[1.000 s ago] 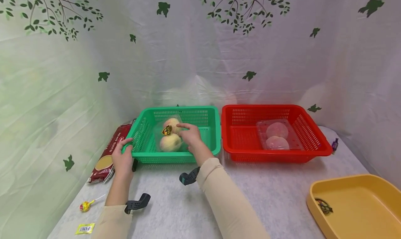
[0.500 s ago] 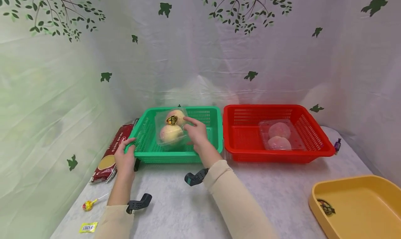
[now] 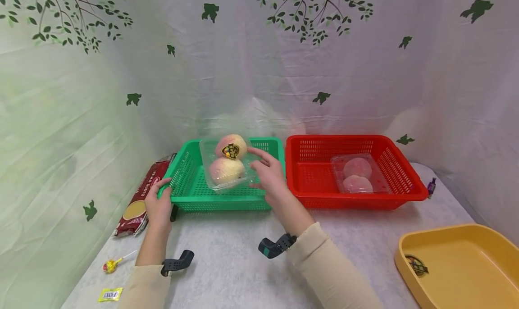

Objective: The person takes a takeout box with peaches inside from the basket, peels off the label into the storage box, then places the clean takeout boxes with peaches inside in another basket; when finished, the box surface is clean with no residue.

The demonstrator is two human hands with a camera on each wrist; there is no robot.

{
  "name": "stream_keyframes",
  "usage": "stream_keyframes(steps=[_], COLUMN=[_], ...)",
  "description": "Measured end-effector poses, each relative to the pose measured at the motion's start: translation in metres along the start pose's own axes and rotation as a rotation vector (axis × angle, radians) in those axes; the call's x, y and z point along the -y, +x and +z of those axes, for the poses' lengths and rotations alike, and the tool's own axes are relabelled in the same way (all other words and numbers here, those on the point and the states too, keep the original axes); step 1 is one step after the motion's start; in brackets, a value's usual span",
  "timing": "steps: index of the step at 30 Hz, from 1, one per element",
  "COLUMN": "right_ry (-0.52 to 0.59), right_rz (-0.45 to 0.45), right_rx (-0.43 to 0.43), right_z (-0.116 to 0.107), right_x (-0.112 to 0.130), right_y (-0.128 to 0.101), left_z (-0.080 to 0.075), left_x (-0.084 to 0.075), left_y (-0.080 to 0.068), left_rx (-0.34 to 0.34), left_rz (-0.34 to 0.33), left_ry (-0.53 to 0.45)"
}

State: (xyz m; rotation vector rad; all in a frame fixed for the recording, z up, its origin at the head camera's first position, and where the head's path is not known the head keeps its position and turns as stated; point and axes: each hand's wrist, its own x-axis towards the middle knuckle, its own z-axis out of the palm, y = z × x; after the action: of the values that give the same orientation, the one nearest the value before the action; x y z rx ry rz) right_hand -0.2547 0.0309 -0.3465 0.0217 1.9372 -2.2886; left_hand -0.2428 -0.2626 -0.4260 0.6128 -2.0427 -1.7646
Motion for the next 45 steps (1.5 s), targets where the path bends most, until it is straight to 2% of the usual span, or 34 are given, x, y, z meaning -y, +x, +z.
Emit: stream_keyframes(steps=[8, 20, 27, 32, 39, 45], right_ry=[0.033, -0.053, -0.092, -0.139, -0.191, -0.236], right_rz=[-0.009, -0.017, -0.078, -0.046, 0.072, 0.075], right_rx=[0.002, 0.02, 0.127, 0.192, 0.25, 0.353], right_z=[-0.027, -0.092, -0.132, -0.159, -0.188, -0.199], right_x=[-0.001, -0.014, -0.025, -0.033, -0.043, -0.054], right_y=[-0.031, -0.082, -0.101, -0.11, -0.122, -0.123], left_z=[0.001, 0.005, 0.005, 0.006, 0.007, 0.007], left_x=[-0.002, -0.002, -0.001, 0.001, 0.0, 0.0], left_y=[-0.005, -0.006, -0.004, -0.003, -0.003, -0.004], left_rx=[-0.059, -0.031, -0.025, -0.034, -0.037, -0.034], left_rz=[0.041, 0.049, 0.043, 0.029, 0.038, 0.028], left_ry=[-0.011, -0.006, -0.023, -0.016, -0.014, -0.004])
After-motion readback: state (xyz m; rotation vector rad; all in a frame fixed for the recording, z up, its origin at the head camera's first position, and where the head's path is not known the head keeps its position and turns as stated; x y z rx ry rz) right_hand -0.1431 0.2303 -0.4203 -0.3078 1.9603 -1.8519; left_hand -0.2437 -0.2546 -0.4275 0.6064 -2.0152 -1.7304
